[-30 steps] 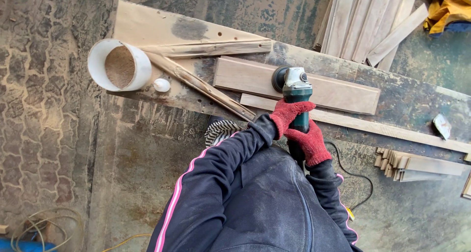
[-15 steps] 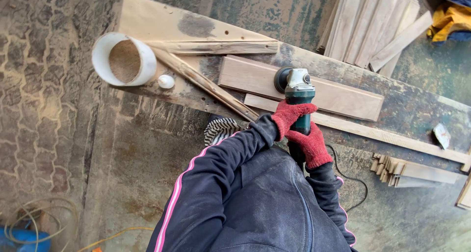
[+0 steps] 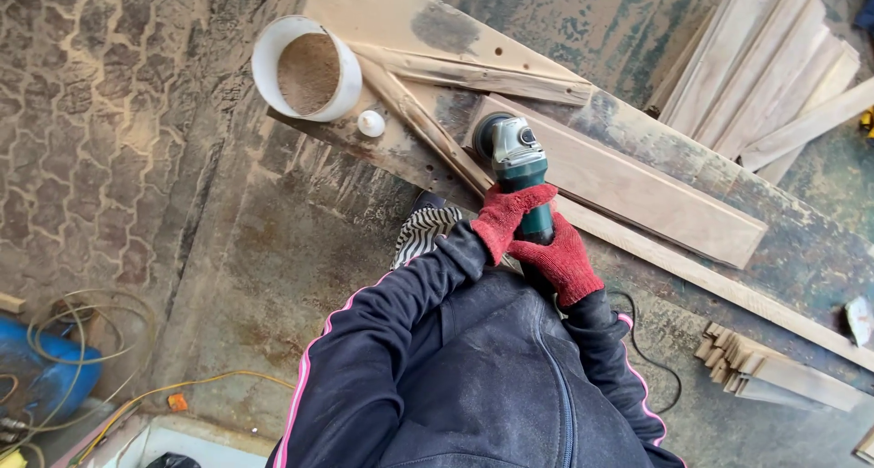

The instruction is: The person is sanding pieces of wood using a small piece of sandpaper and an electric angle grinder with a sanding disc.

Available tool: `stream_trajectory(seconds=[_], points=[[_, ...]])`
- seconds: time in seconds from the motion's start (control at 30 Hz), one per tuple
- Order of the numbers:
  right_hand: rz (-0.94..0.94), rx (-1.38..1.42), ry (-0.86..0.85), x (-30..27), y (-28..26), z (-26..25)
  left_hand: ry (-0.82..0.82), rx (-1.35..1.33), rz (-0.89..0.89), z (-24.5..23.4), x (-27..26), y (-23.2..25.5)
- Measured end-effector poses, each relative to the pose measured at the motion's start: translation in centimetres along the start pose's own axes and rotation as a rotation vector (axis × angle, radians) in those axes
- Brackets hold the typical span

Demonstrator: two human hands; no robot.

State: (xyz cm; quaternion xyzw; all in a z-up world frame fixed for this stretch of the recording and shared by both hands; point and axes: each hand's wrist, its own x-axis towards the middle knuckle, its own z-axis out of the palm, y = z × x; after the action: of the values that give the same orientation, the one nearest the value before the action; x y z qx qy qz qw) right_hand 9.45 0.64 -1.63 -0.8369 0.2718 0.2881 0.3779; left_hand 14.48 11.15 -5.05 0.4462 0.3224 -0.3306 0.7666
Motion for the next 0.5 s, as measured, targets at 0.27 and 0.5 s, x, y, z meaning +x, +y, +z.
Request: stream_trajectory(seconds=[0.27,0.5], points=[[0.035,-0.011,0.022,-0.2,1.2,-0.1,0.041,-0.042,-0.028,-0.1,4.4,-5.2],[0.094,0.046,0.091,-1.3,3.4,-1.9,-0.081,0.028,-0.059,2.8,5.7,-7.9]])
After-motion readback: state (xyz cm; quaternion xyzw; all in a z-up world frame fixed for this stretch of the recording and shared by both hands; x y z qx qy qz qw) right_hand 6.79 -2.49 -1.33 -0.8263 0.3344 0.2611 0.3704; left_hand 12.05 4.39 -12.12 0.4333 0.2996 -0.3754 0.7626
